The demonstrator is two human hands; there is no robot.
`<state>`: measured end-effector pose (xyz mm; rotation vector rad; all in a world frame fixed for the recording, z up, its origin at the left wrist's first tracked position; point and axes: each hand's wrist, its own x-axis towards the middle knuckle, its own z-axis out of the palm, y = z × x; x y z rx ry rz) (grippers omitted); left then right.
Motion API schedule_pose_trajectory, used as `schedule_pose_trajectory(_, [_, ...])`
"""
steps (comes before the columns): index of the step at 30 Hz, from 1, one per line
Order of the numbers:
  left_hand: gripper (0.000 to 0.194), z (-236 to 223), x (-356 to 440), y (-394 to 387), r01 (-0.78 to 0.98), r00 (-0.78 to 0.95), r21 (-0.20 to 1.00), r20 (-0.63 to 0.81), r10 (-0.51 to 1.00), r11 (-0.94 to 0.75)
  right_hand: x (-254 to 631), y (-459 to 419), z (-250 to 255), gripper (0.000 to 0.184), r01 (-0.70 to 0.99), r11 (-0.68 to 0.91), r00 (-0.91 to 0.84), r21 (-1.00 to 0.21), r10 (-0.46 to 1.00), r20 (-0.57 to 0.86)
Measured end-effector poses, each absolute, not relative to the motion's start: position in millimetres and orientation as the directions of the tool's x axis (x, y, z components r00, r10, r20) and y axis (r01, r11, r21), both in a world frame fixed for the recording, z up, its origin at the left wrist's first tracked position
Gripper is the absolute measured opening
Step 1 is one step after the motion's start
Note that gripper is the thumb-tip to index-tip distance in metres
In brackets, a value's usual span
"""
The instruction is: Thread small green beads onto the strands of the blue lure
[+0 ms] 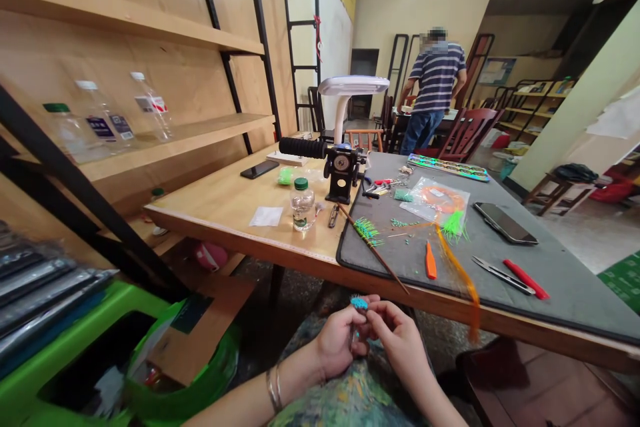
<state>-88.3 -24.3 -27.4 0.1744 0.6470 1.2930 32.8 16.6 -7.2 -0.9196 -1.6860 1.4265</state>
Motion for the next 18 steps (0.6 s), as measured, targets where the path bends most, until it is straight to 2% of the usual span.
schedule_pose_trajectory(5, [0.031, -29.6, -88.2, -21.2, -0.853, 0.08, 0.47, -0.316, 0.945, 0.229, 43.2, 8.5, -16.9, 0.028, 0.119, 0.289, -0.472, -0.95, 0.858, 0.202])
schedule_pose_trajectory(10, [0.021, -29.3, -85.9, -21.6, -0.83, 0.062, 0.5, -0.359, 0.931, 0.248, 49.2, 3.1, -18.7, 0.019, 0.252, 0.534, -0.561, -0.807, 0.76, 0.328])
schedule_pose_trajectory(13, [0.02, -29.2, -85.2, -22.2, -0.83, 0.063, 0.5, -0.357, 0.932, 0.248, 48.6, 3.7, -18.8, 0.018, 0.275, 0.587, -0.583, -0.761, 0.732, 0.354])
schedule_pose_trajectory(18, [0.022, -29.8, -84.8, -23.5, -0.808, 0.057, 0.529, -0.365, 0.929, 0.257, 47.5, 5.1, -21.1, 0.016, 0.279, 0.583, -0.598, -0.763, 0.727, 0.337])
